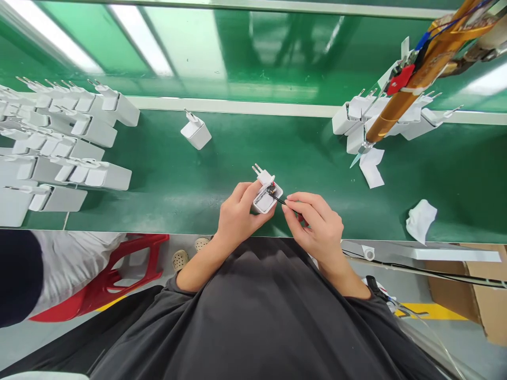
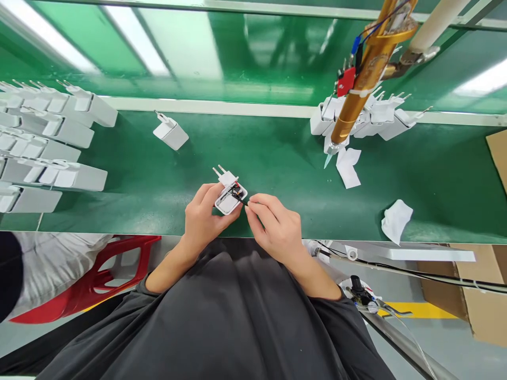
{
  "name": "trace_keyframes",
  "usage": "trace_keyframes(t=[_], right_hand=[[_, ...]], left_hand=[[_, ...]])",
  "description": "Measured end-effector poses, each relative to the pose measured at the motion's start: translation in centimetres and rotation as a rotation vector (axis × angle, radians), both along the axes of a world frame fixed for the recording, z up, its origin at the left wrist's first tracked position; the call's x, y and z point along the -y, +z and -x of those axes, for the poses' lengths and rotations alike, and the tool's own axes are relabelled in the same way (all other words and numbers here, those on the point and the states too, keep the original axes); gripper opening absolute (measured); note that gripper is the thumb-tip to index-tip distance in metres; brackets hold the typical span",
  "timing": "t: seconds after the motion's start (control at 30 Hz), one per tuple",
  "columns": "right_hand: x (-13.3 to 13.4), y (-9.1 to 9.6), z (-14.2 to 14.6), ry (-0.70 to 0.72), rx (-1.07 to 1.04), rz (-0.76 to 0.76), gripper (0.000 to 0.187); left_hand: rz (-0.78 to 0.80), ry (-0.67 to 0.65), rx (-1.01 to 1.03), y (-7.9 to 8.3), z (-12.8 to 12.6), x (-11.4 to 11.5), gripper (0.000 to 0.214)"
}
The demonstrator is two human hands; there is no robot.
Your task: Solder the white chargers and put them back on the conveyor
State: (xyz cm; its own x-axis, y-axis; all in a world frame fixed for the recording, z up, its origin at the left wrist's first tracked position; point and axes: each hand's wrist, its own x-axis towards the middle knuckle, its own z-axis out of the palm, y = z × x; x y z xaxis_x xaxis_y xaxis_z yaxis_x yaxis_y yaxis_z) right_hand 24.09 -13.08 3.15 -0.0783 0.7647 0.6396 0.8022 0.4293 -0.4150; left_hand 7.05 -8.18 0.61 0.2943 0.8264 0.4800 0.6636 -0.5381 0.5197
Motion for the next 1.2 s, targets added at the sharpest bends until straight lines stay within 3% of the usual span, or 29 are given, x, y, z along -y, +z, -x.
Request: trace_keyframes(t=[0.37, 0.6, 0.77, 0.9, 1.0, 1.07, 1.13, 1.2], right_hand=[[0.3, 0.3, 0.2, 0.068, -0.031, 0.035, 0.016], [0.2, 2.1, -1.9, 0.156, 0.108, 0.144, 0.014], [-0.3, 3.6, -4.3, 0.203, 0.091, 0.254, 0.011], [-1.1, 0.4, -6.2, 0.118, 0.034, 0.357, 0.005], [-1.5, -3.0, -6.6, 0.05, 0.121, 0.44, 0.006], [-1.6, -4.3, -6.5, 0.033, 0.151, 0.472, 0.009], [-1.6, -4.3, -6.3, -0.019, 0.074, 0.428, 0.014], [-1.9, -3.4, -6.7, -0.15, -0.138, 0.199, 0.016]], left_hand=[[0.011, -0.04, 0.018, -0.2, 0.3, 0.0, 0.041], [0.028, -0.158, 0.079, 0.0, 1.0, -0.3, 0.041], [0.171, -0.238, 0.142, 0.0, 2.0, -0.8, 0.04], [0.371, -0.204, 0.069, -1.2, 3.6, -1.7, 0.04], [0.476, -0.168, 0.017, -2.0, 4.8, -2.4, 0.041], [0.564, -0.165, 0.005, -1.9, 5.4, -2.7, 0.044], [0.674, -0.181, 0.0, -1.3, 5.5, -3.0, 0.05], [0.766, -0.212, 0.022, -0.7, 5.4, -3.3, 0.055]])
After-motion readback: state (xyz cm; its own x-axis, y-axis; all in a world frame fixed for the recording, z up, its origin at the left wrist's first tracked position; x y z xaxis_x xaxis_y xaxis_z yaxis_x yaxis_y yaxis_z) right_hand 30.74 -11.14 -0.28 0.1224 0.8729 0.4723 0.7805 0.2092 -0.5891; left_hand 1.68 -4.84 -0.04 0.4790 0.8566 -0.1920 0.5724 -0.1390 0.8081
